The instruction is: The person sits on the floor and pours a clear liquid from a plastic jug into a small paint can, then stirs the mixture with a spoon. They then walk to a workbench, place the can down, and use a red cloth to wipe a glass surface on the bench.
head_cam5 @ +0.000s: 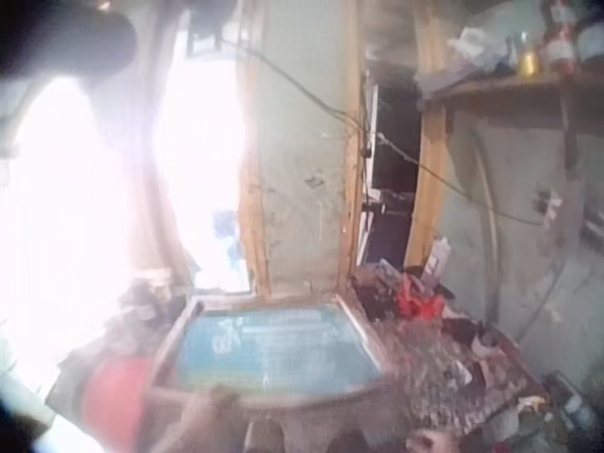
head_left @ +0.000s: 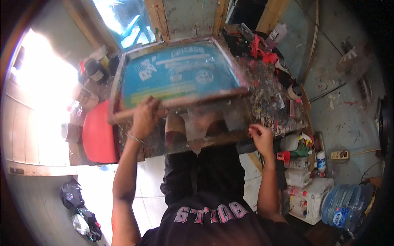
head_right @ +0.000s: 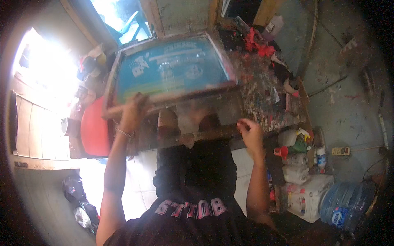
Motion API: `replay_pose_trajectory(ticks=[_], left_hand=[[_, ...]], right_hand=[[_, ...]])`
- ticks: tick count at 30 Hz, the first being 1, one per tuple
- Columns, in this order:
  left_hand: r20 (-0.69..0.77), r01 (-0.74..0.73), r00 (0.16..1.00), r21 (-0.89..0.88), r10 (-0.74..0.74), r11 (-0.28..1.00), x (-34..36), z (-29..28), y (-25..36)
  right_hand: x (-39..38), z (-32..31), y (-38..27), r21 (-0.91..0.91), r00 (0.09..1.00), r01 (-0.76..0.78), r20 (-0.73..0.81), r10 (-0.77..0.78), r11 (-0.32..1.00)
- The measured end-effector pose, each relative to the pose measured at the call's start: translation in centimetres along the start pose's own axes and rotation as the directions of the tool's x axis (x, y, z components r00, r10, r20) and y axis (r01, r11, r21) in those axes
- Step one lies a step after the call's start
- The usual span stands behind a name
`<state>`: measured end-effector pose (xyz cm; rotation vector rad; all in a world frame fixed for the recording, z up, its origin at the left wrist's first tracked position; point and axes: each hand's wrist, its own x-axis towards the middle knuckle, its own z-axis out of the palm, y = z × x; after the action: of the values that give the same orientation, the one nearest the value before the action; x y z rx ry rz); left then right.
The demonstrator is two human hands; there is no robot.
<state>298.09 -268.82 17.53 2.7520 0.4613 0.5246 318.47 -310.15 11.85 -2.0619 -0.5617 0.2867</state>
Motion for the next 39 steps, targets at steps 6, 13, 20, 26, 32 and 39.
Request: replay_pose_trajectory(ticks=[6,13,20,26,32,39], left_hand=[[0.051,0.068,0.997,-0.193,-0.059,0.979,6.5,-9.3,2.2],[-0.076,0.025,0.996,-0.277,-0.048,0.960,-1.1,1.2,-3.7],[0.164,0.113,0.983,-0.157,-0.087,0.981,-2.7,5.9,-0.9],[0.202,0.156,0.971,-0.146,-0.125,0.977,-1.2,4.4,-0.6],[0.127,0.098,0.988,-0.102,-0.085,0.990,-1.9,3.9,-0.6],[0.094,0.075,0.993,-0.062,-0.069,0.995,-2.2,5.1,-0.6]], right_hand=[[2.7,0.3,0.0,-0.016,0.998,0.009,0.065,-0.008,1.000],[1.5,1.0,1.5,-0.018,0.993,0.004,-0.116,-0.006,1.000],[9.7,-14.0,7.0,-0.406,0.729,-0.336,-0.683,-0.039,0.850],[10.5,-22.1,16.1,-0.477,0.817,-0.437,-0.564,0.116,0.762],[12.1,-21.7,19.7,-0.298,0.840,-0.450,-0.461,0.286,0.842],[13.0,-22.8,18.3,0.115,0.797,-0.484,-0.351,0.491,0.868]])
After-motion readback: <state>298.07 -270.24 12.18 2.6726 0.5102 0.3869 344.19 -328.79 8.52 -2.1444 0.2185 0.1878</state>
